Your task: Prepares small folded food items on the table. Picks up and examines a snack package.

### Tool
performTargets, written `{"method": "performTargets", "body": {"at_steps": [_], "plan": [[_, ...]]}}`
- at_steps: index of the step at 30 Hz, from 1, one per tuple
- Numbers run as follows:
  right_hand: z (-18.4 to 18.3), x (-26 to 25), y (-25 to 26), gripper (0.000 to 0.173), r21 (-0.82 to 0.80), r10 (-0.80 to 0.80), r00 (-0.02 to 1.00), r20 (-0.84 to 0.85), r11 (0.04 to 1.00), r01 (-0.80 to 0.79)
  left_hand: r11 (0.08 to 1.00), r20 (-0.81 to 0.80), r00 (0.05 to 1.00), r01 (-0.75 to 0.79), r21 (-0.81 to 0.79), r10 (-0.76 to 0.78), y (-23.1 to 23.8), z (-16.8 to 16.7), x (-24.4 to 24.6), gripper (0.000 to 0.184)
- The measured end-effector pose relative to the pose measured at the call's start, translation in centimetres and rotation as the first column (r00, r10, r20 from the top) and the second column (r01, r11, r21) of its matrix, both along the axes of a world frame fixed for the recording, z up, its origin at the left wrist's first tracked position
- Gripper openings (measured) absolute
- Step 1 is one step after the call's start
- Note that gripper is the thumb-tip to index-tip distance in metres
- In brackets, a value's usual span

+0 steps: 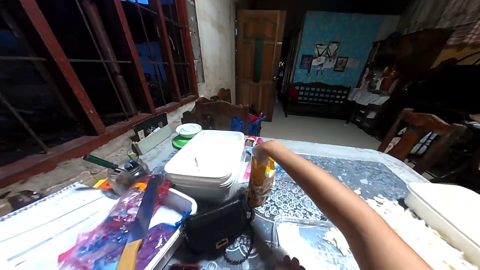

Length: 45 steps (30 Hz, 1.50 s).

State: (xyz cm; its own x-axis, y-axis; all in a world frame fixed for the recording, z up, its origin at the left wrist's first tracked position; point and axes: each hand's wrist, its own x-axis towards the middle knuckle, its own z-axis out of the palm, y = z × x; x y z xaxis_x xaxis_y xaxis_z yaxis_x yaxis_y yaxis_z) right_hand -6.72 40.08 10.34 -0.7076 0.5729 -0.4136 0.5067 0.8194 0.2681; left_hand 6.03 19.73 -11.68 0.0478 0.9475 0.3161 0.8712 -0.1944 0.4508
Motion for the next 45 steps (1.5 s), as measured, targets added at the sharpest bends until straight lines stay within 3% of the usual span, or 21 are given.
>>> {"method": "performTargets", "body": {"at_steps": [8, 13, 17, 33, 39, 45], "plan": [[0.7, 1.9, 1.8, 0.022, -0.038, 0.018, 0.999, -0.049, 0.999, -0.020, 0.999, 0.026, 1.000, 0.002, -0.032, -0.001, -0.1, 0.2, 0.1, 0.017], [2.0, 2.7, 2.1, 0.026, -0.020, 0.026, 1.000, 0.010, 0.999, -0.026, 1.000, 0.034, 0.999, -0.006, -0.002, 0.006, 0.0, 0.2, 0.2, 0.017], [1.0, 2.8, 3.5, 0.026, 0.012, -0.008, 1.000, 0.011, 1.000, 0.008, 1.000, 0.017, 1.000, 0.001, -0.022, -0.001, -0.1, 0.1, 0.1, 0.018], [-0.8, 3.6, 0.3, 0.027, -0.032, 0.053, 0.980, 0.193, 0.998, -0.048, 0.999, 0.017, 1.000, 0.022, -0.039, -0.022, -0.2, 0.5, -0.1, 0.019], [-1.0, 4.4, 0.6, 0.028, -0.044, 0.079, 0.992, 0.099, 0.996, -0.075, 0.997, 0.039, 0.999, 0.024, -0.066, -0.022, -0.1, 0.6, 0.0, 0.022], [-0.3, 4.8, 0.0, 0.025, -0.054, 0.101, 0.988, 0.116, 0.994, -0.095, 0.999, 0.025, 0.999, 0.024, -0.027, -0.023, 0.0, 0.5, -0.1, 0.022]]}}
